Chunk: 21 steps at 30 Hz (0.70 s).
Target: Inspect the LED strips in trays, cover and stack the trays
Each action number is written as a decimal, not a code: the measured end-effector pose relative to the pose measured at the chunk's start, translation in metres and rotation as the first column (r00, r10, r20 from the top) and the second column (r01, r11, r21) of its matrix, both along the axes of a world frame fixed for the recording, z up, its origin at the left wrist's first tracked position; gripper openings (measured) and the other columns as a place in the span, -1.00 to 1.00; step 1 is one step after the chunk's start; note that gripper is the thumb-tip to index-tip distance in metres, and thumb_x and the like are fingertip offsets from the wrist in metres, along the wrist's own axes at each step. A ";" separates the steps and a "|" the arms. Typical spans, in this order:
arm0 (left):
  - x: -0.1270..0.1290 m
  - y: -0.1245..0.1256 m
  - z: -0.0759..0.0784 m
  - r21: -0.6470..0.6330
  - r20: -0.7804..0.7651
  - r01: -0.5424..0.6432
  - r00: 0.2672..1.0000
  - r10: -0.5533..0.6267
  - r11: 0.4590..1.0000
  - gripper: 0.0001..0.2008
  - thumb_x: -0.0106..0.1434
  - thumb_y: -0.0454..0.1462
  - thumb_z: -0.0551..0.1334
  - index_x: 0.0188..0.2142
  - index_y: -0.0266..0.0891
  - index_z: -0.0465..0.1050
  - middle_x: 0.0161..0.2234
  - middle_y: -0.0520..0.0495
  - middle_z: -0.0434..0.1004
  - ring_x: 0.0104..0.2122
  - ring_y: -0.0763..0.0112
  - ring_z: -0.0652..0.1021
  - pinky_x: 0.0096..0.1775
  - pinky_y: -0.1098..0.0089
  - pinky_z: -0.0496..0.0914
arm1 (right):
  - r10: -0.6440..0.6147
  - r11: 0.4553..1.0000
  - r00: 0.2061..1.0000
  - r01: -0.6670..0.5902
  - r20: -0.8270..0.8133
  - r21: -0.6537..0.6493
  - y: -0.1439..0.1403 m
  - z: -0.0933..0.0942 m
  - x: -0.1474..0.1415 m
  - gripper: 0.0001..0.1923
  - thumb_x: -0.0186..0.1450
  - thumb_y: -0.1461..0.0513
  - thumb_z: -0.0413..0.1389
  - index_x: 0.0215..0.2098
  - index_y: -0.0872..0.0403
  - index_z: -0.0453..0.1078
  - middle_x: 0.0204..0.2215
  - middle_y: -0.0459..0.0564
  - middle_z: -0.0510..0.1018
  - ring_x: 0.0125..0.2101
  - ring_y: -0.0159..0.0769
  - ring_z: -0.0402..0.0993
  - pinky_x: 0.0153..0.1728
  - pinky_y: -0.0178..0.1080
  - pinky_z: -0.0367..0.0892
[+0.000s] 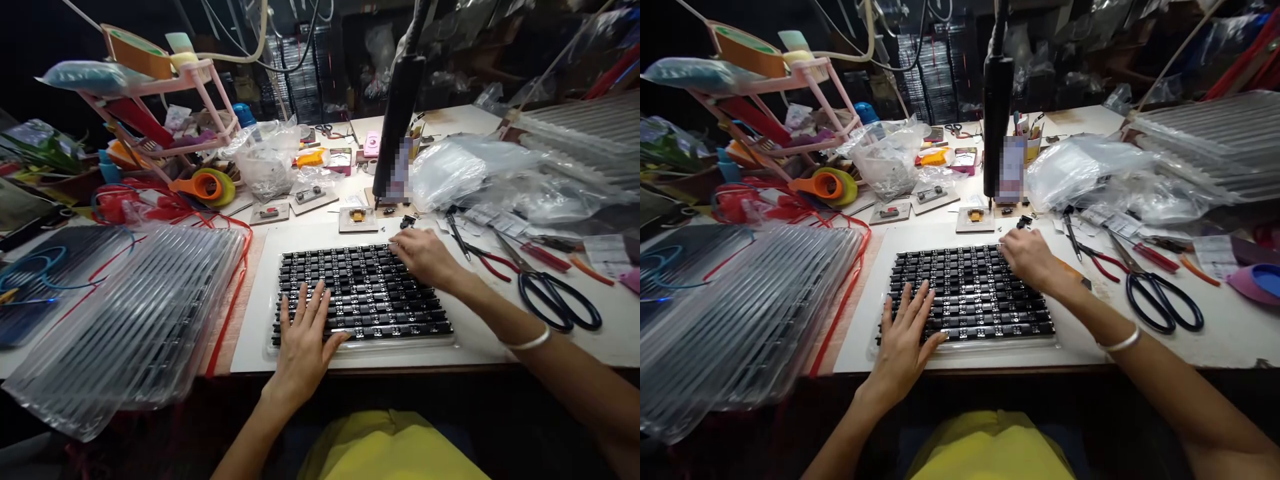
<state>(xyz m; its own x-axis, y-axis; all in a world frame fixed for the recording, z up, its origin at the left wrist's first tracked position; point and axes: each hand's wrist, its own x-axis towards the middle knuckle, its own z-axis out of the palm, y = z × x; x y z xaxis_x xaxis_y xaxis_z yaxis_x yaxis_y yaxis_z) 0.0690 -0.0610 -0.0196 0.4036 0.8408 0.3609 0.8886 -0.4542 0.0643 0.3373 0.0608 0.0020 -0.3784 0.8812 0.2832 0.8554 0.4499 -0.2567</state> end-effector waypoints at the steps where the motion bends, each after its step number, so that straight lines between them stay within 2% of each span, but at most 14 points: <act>1: 0.001 0.009 0.002 -0.037 -0.045 -0.002 0.999 0.000 0.999 -0.33 0.32 -0.01 0.04 0.30 -0.30 -0.04 0.30 -0.19 0.02 0.31 0.03 -0.03 0.22 -0.14 -0.06 | 0.081 0.997 0.996 -0.080 0.022 -0.015 -0.016 0.000 -0.008 -0.58 0.40 0.07 -0.11 0.04 0.14 0.39 -0.04 0.16 0.49 -0.06 -0.07 0.39 -0.03 0.07 0.24; 3: 0.002 0.024 0.003 -0.098 -0.112 0.013 0.993 -0.024 0.995 -0.26 0.29 0.08 -0.01 0.30 -0.32 -0.07 0.31 -0.19 -0.01 0.31 0.01 -0.01 0.21 -0.18 -0.05 | 0.244 0.970 0.966 -0.243 0.079 -0.030 -0.043 -0.002 -0.025 -0.41 0.37 -0.06 -0.11 0.23 0.09 0.18 0.20 0.13 0.28 0.17 -0.03 0.18 0.09 0.15 0.14; 5: 0.002 0.032 0.001 -0.133 -0.156 0.039 0.986 -0.060 0.990 -0.26 0.29 0.10 -0.04 0.30 -0.31 -0.07 0.31 -0.19 -0.02 0.30 0.02 0.00 0.21 -0.20 -0.07 | 0.367 0.930 0.919 -0.361 0.141 -0.068 -0.059 -0.005 -0.040 -0.26 0.34 -0.15 -0.17 0.31 0.14 0.02 0.30 0.13 0.07 0.28 -0.03 -0.04 0.17 0.18 0.01; 7: 0.000 0.033 0.000 -0.158 -0.187 0.050 0.979 -0.080 0.986 -0.27 0.31 0.09 -0.08 0.30 -0.31 -0.08 0.31 -0.18 -0.03 0.31 0.06 0.00 0.22 -0.18 -0.10 | 0.434 0.900 0.883 -0.416 0.178 -0.129 -0.065 -0.009 -0.050 -0.16 0.32 -0.20 -0.23 0.32 0.20 -0.05 0.32 0.15 -0.03 0.31 -0.02 -0.17 0.20 0.19 -0.09; 10: -0.003 0.027 0.000 -0.198 -0.204 0.042 0.976 -0.083 0.979 -0.25 0.30 0.12 -0.11 0.31 -0.30 -0.12 0.32 -0.17 -0.06 0.31 0.08 0.00 0.23 -0.16 -0.12 | 0.480 0.872 0.858 -0.444 0.183 -0.206 -0.064 -0.013 -0.052 -0.10 0.28 -0.25 -0.25 0.34 0.19 -0.08 0.32 0.14 -0.06 0.31 0.00 -0.22 0.23 0.20 -0.17; 13: -0.003 0.024 0.003 -0.231 -0.192 0.046 0.977 -0.092 0.972 -0.23 0.28 0.13 -0.10 0.32 -0.28 -0.17 0.32 -0.17 -0.07 0.31 0.09 -0.01 0.23 -0.16 -0.13 | 0.492 0.865 0.855 -0.460 0.165 -0.200 -0.062 -0.017 -0.049 -0.14 0.29 -0.23 -0.24 0.35 0.13 -0.13 0.32 0.09 -0.07 0.32 -0.01 -0.23 0.24 0.20 -0.22; 16: -0.006 0.026 0.007 -0.234 -0.152 0.038 0.986 -0.075 0.971 -0.23 0.29 0.11 -0.08 0.33 -0.26 -0.25 0.33 -0.20 -0.08 0.31 0.12 -0.02 0.23 -0.14 -0.11 | 0.412 0.909 0.900 -0.395 0.143 -0.132 -0.061 -0.019 -0.047 -0.13 0.29 -0.23 -0.22 0.36 0.12 -0.18 0.33 0.15 -0.13 0.32 -0.03 -0.24 0.24 0.17 -0.20; 19: -0.021 0.025 0.004 -0.196 -0.075 -0.049 0.997 0.034 0.979 -0.24 0.32 0.06 -0.08 0.33 -0.27 -0.37 0.33 -0.24 -0.10 0.32 0.15 -0.04 0.24 -0.12 -0.09 | 0.370 0.925 0.919 -0.351 0.135 -0.142 -0.060 -0.014 -0.042 -0.12 0.29 -0.23 -0.20 0.37 0.11 -0.20 0.33 0.18 -0.10 0.31 -0.03 -0.20 0.23 0.17 -0.15; 21: -0.038 0.021 -0.003 -0.171 -0.009 -0.135 0.991 0.136 0.976 -0.25 0.34 0.04 -0.09 0.34 -0.26 -0.38 0.33 -0.28 -0.09 0.31 0.14 -0.03 0.23 -0.14 -0.08 | 0.331 0.939 0.937 -0.314 0.114 -0.141 -0.060 -0.009 -0.029 -0.15 0.31 -0.20 -0.19 0.37 0.10 -0.25 0.33 0.15 -0.07 0.31 -0.07 -0.18 0.24 0.16 -0.14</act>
